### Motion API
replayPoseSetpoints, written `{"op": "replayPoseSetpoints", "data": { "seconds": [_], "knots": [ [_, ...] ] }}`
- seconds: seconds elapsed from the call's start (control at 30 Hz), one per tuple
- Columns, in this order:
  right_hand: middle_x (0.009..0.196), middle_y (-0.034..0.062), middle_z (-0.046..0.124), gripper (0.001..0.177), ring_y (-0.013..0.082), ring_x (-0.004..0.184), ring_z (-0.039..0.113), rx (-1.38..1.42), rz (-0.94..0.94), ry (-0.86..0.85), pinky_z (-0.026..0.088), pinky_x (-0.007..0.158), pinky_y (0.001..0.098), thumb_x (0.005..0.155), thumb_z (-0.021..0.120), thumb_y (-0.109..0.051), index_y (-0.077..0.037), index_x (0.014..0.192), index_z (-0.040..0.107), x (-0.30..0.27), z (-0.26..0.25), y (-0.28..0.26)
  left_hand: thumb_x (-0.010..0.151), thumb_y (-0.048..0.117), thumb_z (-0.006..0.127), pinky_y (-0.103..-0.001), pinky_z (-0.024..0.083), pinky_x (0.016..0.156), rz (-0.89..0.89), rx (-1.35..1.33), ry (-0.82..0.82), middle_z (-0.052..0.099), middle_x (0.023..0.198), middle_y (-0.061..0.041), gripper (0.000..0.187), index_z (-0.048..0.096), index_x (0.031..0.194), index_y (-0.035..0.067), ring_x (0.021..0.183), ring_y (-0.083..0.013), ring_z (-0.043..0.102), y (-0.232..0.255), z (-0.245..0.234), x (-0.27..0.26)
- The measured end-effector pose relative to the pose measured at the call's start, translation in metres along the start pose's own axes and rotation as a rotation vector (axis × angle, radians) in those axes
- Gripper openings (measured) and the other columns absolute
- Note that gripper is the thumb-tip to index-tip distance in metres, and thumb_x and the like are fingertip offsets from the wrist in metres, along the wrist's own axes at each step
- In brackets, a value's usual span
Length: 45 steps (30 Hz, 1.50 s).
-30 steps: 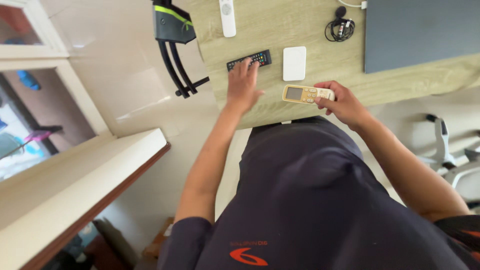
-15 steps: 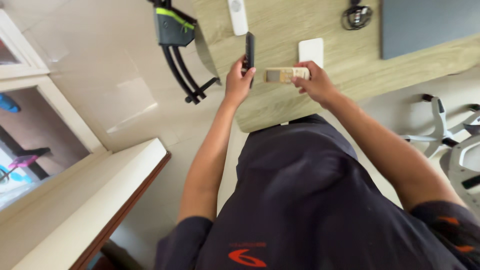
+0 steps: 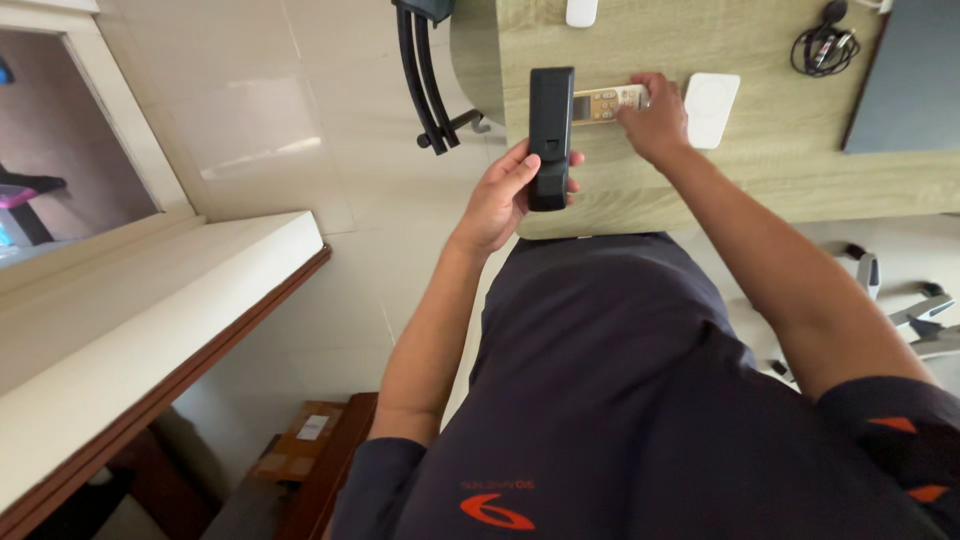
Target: The person replaces batteries in three remote controls on a desk. They open each remote's battery compartment, insert batteries, and close the covers. The person also handles a power strip and several charging cables, plugging and unplugging them.
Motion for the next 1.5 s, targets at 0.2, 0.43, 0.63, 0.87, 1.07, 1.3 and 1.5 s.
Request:
{"op": "replayPoseSetpoints", "data": {
  "seconds": [0.2,0.43,0.63,0.87,1.07,1.3,1.5],
  "knots": [
    [0.129,0.0204,0.059,0.064,0.0395,0.121,0.057,-0.108,-0.080,0.096,0.046,0.099,0.0459,0.086,0.084,-0.029,-0.003,0.138,0.057,-0.004,-0.016,-0.012,0.110,0.026,0.048,-0.040,0.060,0.089,-0.051,0.076,0.030,0.067,0.127,-0.016,0.043,0.049,0.144,-0.001,0.098,-0.0228,0.070,-0.014,0.005,0.009],
    [0.142,0.0168,0.058,0.055,0.0314,0.119,0.067,0.283,-0.313,0.074,0.059,0.090,0.0370,0.093,0.073,-0.018,-0.006,0.143,0.054,-0.090,-0.109,-0.060,0.110,0.033,0.049,-0.033,0.057,0.065,-0.110,0.429,0.052,0.069,0.104,-0.008,0.039,0.059,0.132,0.002,0.075,-0.0157,0.064,-0.062,0.011,0.037],
    [0.132,0.0151,0.066,0.050,0.0346,0.122,0.064,-0.008,-0.583,0.106,0.054,0.098,0.0431,0.084,0.079,-0.023,-0.013,0.131,0.066,-0.122,-0.150,-0.050,0.105,0.035,0.050,-0.036,0.052,0.060,-0.120,0.940,0.111,0.064,0.077,-0.004,0.035,0.065,0.120,0.007,0.065,-0.0174,0.061,-0.128,0.018,0.074],
    [0.123,0.0080,0.071,0.047,0.0301,0.108,0.069,-0.073,-0.491,0.027,0.057,0.088,0.0405,0.077,0.079,-0.031,-0.015,0.119,0.068,-0.127,-0.179,0.009,0.103,0.039,0.052,-0.047,0.054,0.076,-0.074,1.323,0.033,0.073,0.088,-0.018,0.037,0.069,0.103,0.006,0.083,-0.0349,0.070,-0.188,0.043,0.117],
    [0.119,0.0046,0.072,0.050,0.0283,0.104,0.071,-0.187,-0.462,-0.052,0.058,0.087,0.0403,0.075,0.079,-0.038,-0.021,0.121,0.068,-0.108,-0.174,0.060,0.102,0.043,0.053,-0.051,0.052,0.079,-0.134,1.386,0.090,0.071,0.090,-0.022,0.041,0.069,0.098,0.005,0.088,-0.0415,0.069,-0.225,0.057,0.144],
    [0.116,0.0096,0.069,0.052,0.0351,0.098,0.069,-0.213,-0.530,-0.082,0.057,0.082,0.0460,0.077,0.076,-0.033,-0.017,0.123,0.058,-0.090,-0.174,0.074,0.100,0.040,0.054,-0.049,0.053,0.080,-0.051,1.304,0.175,0.070,0.091,-0.023,0.041,0.070,0.101,0.002,0.088,-0.0396,0.068,-0.229,0.089,0.155],
    [0.110,0.0081,0.073,0.041,0.0350,0.087,0.073,0.014,-0.537,-0.060,0.059,0.074,0.0449,0.076,0.066,-0.012,-0.017,0.116,0.064,-0.087,-0.189,0.070,0.105,0.030,0.054,-0.042,0.053,0.057,-0.191,0.841,0.276,0.066,0.082,-0.016,0.033,0.066,0.099,0.000,0.063,-0.0255,0.064,-0.209,0.100,0.150]
  ]
}}
Point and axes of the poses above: each hand's wrist, its own x-axis towards the middle knuckle, its own z-axis out of the palm, y = z × x, the point moved 2 cm from there along x, towards the middle knuckle
